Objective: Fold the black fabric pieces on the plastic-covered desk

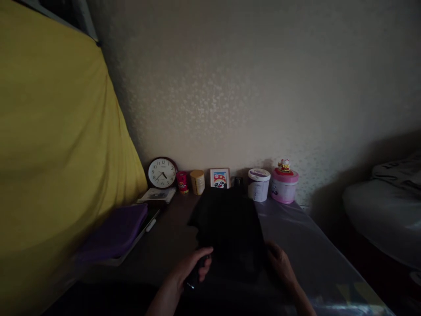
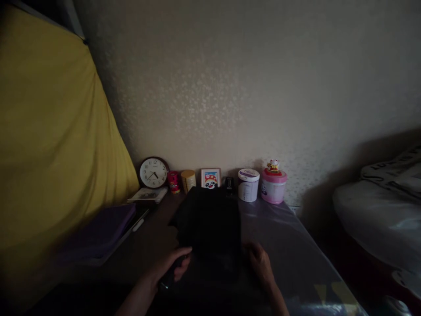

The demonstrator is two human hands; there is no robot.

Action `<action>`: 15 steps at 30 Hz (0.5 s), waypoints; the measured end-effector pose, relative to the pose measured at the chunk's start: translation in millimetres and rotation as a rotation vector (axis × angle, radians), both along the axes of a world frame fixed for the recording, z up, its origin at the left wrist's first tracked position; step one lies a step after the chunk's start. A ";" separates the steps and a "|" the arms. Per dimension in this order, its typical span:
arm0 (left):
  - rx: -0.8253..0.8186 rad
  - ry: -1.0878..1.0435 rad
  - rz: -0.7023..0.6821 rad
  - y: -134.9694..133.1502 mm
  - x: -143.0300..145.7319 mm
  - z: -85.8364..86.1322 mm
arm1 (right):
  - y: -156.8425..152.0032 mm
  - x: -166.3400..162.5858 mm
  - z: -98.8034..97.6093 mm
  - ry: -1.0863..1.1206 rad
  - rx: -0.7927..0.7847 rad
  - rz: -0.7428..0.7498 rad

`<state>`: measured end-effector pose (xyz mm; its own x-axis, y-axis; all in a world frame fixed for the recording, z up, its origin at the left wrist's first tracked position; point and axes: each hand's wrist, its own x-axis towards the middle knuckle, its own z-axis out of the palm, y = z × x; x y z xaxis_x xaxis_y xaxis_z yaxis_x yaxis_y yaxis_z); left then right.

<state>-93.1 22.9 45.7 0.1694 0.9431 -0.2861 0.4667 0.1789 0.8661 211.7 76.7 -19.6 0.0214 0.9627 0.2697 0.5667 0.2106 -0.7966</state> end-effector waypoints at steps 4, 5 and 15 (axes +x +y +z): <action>0.157 0.008 0.110 2.4 9.0 0.8 | 1.4 2.0 -1.9 0.008 0.015 0.009; 0.203 0.015 0.143 3.1 10.6 0.7 | 2.2 2.5 -2.5 0.004 0.017 0.002; 0.163 -0.208 0.171 3.0 9.3 7.2 | 0.1 5.0 -1.4 0.060 -0.042 0.020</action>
<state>-83.7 26.0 52.9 0.0439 0.9936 -0.1044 0.2514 0.0901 0.9637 216.8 76.7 -20.9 0.0172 0.9736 0.2278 0.5135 0.1868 -0.8375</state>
